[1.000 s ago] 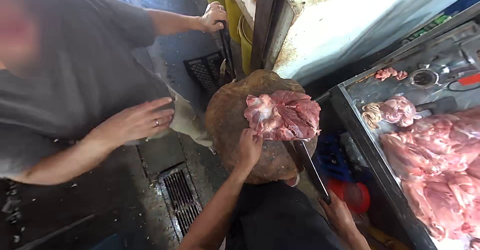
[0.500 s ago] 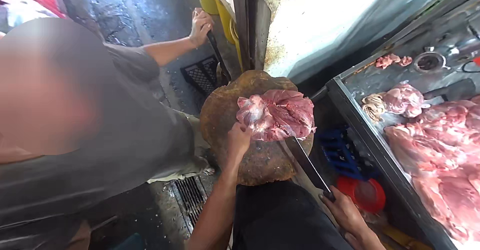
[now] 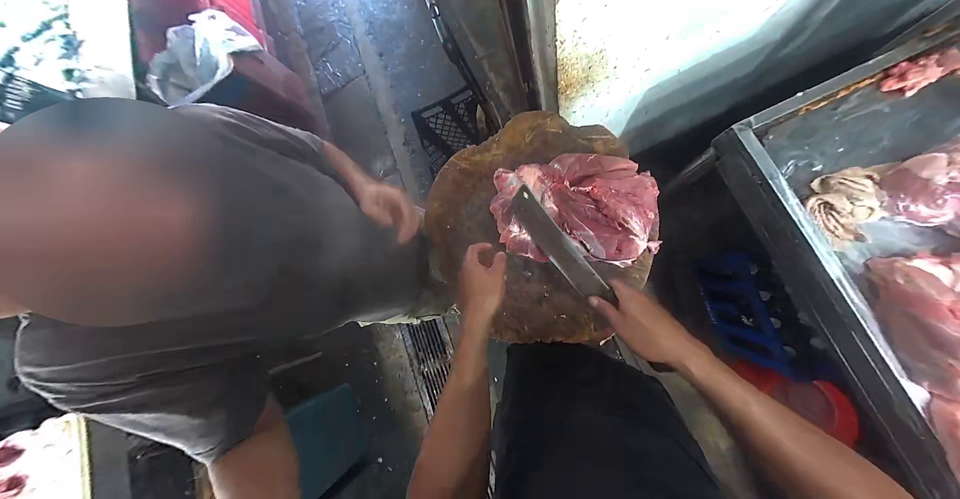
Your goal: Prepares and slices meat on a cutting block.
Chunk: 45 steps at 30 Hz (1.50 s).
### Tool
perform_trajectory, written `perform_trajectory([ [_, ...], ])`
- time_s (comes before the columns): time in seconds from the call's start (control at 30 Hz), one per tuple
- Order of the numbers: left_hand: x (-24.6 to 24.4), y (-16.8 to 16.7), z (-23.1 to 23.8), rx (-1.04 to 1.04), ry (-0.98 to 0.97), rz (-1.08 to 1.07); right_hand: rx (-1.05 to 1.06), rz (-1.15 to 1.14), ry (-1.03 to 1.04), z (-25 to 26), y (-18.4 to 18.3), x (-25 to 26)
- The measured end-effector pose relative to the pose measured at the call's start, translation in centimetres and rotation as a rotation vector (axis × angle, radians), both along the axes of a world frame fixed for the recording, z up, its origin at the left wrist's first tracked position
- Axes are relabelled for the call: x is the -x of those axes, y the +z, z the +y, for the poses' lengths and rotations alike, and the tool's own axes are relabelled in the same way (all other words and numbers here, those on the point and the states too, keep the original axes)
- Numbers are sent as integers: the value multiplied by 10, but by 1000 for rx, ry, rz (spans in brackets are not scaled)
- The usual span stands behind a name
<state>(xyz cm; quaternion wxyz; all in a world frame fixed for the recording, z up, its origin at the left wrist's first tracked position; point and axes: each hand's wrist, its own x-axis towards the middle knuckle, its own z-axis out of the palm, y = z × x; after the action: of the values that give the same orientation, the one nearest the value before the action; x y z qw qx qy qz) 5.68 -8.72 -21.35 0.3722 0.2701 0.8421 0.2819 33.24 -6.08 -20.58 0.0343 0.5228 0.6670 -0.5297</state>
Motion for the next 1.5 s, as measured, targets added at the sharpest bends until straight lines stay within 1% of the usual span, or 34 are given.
perform_trajectory([
  [0.13,-4,-15,6,-45,13,10,-29,13,-40,15,13,45],
  [0.2,-7,-16,5,-53,26,-14,-27,4,-41,20,12,59],
  [0.3,-17,-18,4,-96,28,-76,-97,-24,-9,20,-10,69],
  [0.43,-36,-26,6,-181,91,-92,-209,-49,42,16,-36,60],
  [0.5,-42,-28,7,-211,151,-74,-243,-50,65,19,-31,54],
  [0.57,-44,-28,6,-220,205,-72,-257,-75,109,31,-16,55],
  [0.67,-48,-28,2,-218,242,-76,-221,-96,169,53,13,69],
  [0.7,-49,-28,1,-221,252,-74,-212,-107,185,58,17,76],
  [0.87,-59,-35,5,-257,301,-86,-231,-178,269,60,4,94],
  [1.07,-67,-39,16,-194,288,46,-312,-229,286,47,-10,88],
  [1.17,-68,-42,16,-200,311,42,-355,-260,287,39,-19,84],
  [1.3,-66,-46,15,-214,300,83,-352,-382,300,24,-23,74],
  [1.37,-66,-49,15,-238,302,111,-365,-422,275,10,-27,54],
  [1.5,-61,-52,11,-242,299,73,-411,-464,214,-31,-48,-14],
])
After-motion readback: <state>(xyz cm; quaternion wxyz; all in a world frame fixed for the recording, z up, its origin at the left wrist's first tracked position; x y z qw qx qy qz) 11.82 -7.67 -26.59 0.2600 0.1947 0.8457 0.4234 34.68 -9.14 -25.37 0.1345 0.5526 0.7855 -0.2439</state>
